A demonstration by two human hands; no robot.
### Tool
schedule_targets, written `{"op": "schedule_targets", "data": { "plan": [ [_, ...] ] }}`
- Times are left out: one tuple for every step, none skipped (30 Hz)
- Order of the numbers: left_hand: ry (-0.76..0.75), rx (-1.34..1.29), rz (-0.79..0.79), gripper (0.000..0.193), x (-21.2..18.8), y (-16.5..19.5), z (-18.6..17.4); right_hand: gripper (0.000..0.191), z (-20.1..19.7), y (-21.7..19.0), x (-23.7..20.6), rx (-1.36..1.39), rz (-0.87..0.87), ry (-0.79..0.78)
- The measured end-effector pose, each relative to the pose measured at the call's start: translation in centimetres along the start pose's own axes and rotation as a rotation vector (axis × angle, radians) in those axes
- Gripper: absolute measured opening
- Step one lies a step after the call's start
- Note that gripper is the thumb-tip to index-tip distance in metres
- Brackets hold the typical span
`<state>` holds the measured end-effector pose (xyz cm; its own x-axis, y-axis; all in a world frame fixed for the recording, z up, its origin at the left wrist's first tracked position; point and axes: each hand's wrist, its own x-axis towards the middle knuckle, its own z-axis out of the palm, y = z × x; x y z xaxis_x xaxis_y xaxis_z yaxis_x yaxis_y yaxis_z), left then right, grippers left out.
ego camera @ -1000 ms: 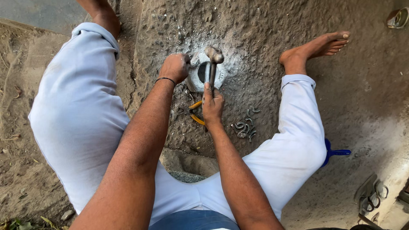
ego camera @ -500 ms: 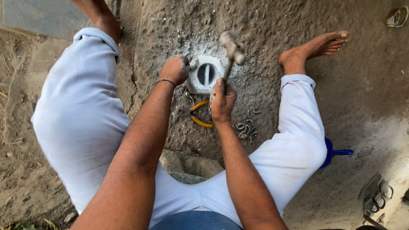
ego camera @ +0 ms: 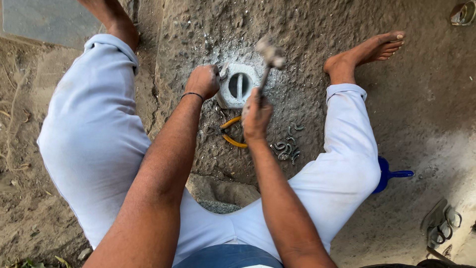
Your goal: The person sits on the ground and uses a hammer and chisel to shape small metal pieces placed inside a hexagonal metal mold. They repeatedly strike the chisel to cut or shape the metal, then remove the shaped pieces and place them on the ground.
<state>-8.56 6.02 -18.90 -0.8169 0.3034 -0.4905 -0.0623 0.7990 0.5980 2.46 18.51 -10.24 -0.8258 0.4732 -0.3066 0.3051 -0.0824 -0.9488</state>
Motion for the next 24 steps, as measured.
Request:
{"op": "schedule_targets", "data": {
  "plan": [
    [0.007,0.017,0.007,0.031,0.0,-0.1,0.1,0.048,-0.1,-0.3,0.2,0.019,-0.068,-0.024],
    [-0.009,0.003,-0.010,0.031,0.1,-0.1,0.1,0.047,-0.1,-0.2,0.3,0.040,-0.137,-0.048],
    [-0.027,-0.011,-0.027,0.030,0.1,-0.2,0.2,0.046,-0.1,0.1,0.2,0.060,-0.205,-0.071],
    [-0.046,-0.022,-0.041,0.030,0.1,-0.2,0.2,0.047,0.2,0.7,0.0,-0.044,-0.232,-0.057],
    [-0.035,-0.012,-0.026,0.030,0.2,-0.2,0.1,0.048,0.5,1.5,-0.3,-0.147,-0.263,-0.043],
    [-0.020,-0.002,-0.011,0.030,0.2,-0.2,0.1,0.050,0.8,2.3,-0.7,-0.251,-0.296,-0.031],
    [-0.008,0.007,0.001,0.030,0.1,-0.1,0.0,0.050,1.1,3.1,-1.1,-0.306,-0.075,-0.041],
    [0.011,0.001,0.023,0.025,0.0,-0.1,-0.1,0.050,1.2,3.7,-1.5,-0.357,0.148,-0.050],
    [0.034,-0.004,0.049,0.021,0.0,-0.1,-0.2,0.052,1.4,4.0,-1.7,-0.403,0.366,-0.062],
    [0.057,-0.007,0.076,0.018,0.0,0.0,-0.4,0.051,1.4,4.2,-1.8,-0.369,0.333,-0.012],
    [0.078,-0.009,0.085,0.017,0.1,0.1,-0.6,0.050,1.3,4.2,-1.7,-0.340,0.301,0.038],
    [0.093,-0.015,0.086,0.016,-0.1,0.1,-0.7,0.049,1.1,4.1,-1.6,-0.317,0.278,0.084],
    [0.105,-0.020,0.087,0.016,-0.3,0.1,-0.8,0.048,0.9,3.8,-1.4,-0.314,0.289,0.092],
    [0.113,-0.045,0.100,0.015,-0.3,0.2,-0.9,0.047,0.7,3.6,-1.0,-0.308,0.294,0.104],
    [0.124,-0.069,0.112,0.014,-0.3,0.4,-1.0,0.046,0.5,3.1,-0.6,-0.302,0.297,0.112],
    [0.138,-0.093,0.121,0.014,-0.3,0.5,-1.1,0.047,0.4,2.6,-0.4,-0.273,0.222,0.093],
    [0.169,-0.081,0.149,0.012,-0.2,0.6,-1.1,0.049,0.3,2.2,-0.2,-0.243,0.146,0.071],
    [0.200,-0.069,0.174,0.011,-0.2,0.7,-1.1,0.051,0.3,1.9,-0.1,-0.214,0.073,0.047],
    [0.226,-0.057,0.198,0.009,-0.1,0.8,-1.0,0.051,0.4,1.7,-0.2,-0.279,0.069,0.039],
    [0.235,-0.021,0.207,0.011,-0.1,0.8,-0.9,0.052,0.4,1.7,-0.4,-0.343,0.064,0.035],
    [0.243,0.013,0.217,0.012,0.0,0.8,-0.8,0.052,0.6,1.8,-0.6,-0.409,0.059,0.032],
    [0.250,0.047,0.227,0.014,0.1,0.7,-0.6,0.053,0.7,2.0,-0.9,-0.452,0.081,0.016],
    [0.240,0.044,0.216,0.014,0.1,0.7,-0.4,0.053,0.8,2.3,-1.2,-0.496,0.103,-0.001],
    [0.232,0.044,0.203,0.014,0.2,0.7,-0.2,0.054,0.9,2.7,-1.5,-0.538,0.124,-0.021]
  ]
}}
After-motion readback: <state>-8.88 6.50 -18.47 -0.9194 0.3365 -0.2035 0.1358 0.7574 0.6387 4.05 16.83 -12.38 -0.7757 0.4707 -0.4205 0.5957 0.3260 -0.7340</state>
